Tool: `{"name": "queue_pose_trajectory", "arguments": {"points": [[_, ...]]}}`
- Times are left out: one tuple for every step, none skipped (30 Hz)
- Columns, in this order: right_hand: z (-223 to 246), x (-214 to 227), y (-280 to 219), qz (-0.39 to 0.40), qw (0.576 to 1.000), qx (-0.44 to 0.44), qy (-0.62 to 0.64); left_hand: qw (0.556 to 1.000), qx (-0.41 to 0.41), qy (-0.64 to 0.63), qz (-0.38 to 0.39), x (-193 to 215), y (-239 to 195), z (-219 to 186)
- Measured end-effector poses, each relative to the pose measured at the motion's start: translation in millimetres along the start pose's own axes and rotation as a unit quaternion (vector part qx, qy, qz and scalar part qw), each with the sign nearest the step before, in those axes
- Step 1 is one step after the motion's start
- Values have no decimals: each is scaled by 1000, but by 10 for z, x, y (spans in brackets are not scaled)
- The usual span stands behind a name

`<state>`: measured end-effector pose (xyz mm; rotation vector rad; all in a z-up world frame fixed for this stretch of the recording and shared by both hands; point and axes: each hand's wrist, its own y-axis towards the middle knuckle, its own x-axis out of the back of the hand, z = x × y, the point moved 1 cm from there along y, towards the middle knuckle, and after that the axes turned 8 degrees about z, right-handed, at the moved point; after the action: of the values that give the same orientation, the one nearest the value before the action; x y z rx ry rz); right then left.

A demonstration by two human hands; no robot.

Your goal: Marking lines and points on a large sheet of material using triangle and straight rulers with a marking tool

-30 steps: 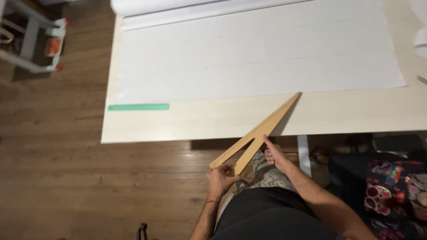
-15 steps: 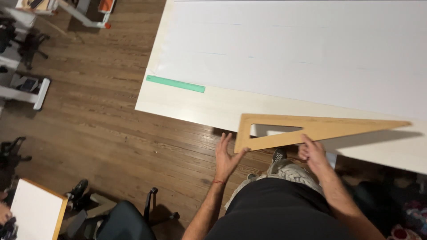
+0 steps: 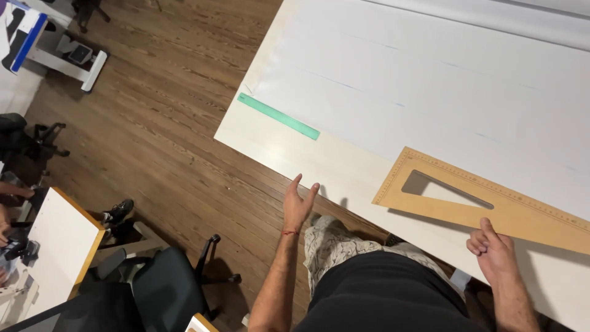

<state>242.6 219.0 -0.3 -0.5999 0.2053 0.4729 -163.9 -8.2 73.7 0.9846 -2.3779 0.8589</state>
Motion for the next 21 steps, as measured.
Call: {"name": "queue_pose_trajectory", "arguments": {"points": [[23, -45, 55, -3, 1000, -8, -2, 1000, -14, 16, 4, 51, 150, 49], [23, -107, 97, -9, 1000, -15, -1, 999, -29, 35, 10, 117, 317, 105], [18, -152, 190, -11, 1000, -17, -1, 999, -28, 35, 12, 182, 506, 186], [-3, -204, 267, -40, 999, -27, 8, 995, -74, 60, 3, 256, 719, 253], [-28, -266, 345, -69, 997, -38, 18, 989, -120, 84, -7, 336, 937, 323], [-10, -409, 376, -76, 996, -38, 21, 989, -122, 86, 0, 391, 1205, 384], [6, -565, 406, -90, 995, -19, 39, 985, -120, 120, 8, 454, 1476, 452], [-8, -767, 458, -103, 993, 2, 60, 980, -119, 156, 16, 557, 1785, 528], [-77, -958, 534, -109, 992, 4, 65, 979, -124, 160, 21, 659, 2058, 623], [-109, -1125, 569, -96, 992, 50, 67, 967, -154, 202, 28, 730, 2299, 694], [-137, -1294, 604, -82, 990, 96, 68, 952, -184, 243, 35, 799, 2540, 761], [-142, -1543, 577, -93, 989, 93, 71, 950, -185, 247, 46, 901, 2715, 775], [-148, -1791, 550, -113, 987, 89, 70, 929, -195, 309, 61, 994, 2885, 791], [-130, -2042, 596, -129, 985, 91, 69, 903, -209, 369, 70, 1084, 3115, 763], [-216, -2186, 635, -136, 984, 93, 73, 900, -215, 371, 74, 1160, 3249, 827], [-293, -2306, 630, -140, 982, 99, 78, 880, -250, 399, 68, 1218, 3319, 911], [-372, -2416, 625, -144, 981, 105, 83, 857, -284, 425, 61, 1265, 3386, 995], [-425, -2560, 572, -152, 980, 98, 82, 857, -282, 425, 72, 1350, 3339, 996], [-473, -2692, 515, -169, 976, 110, 81, 846, -282, 435, 120, 1420, 3287, 995], [-530, -2843, 498, -182, 972, 123, 83, 834, -280, 447, 164, 1525, 3256, 988], [-659, -2897, 490, -187, 972, 116, 84, 832, -278, 449, 172, 1703, 3045, 840]]}}
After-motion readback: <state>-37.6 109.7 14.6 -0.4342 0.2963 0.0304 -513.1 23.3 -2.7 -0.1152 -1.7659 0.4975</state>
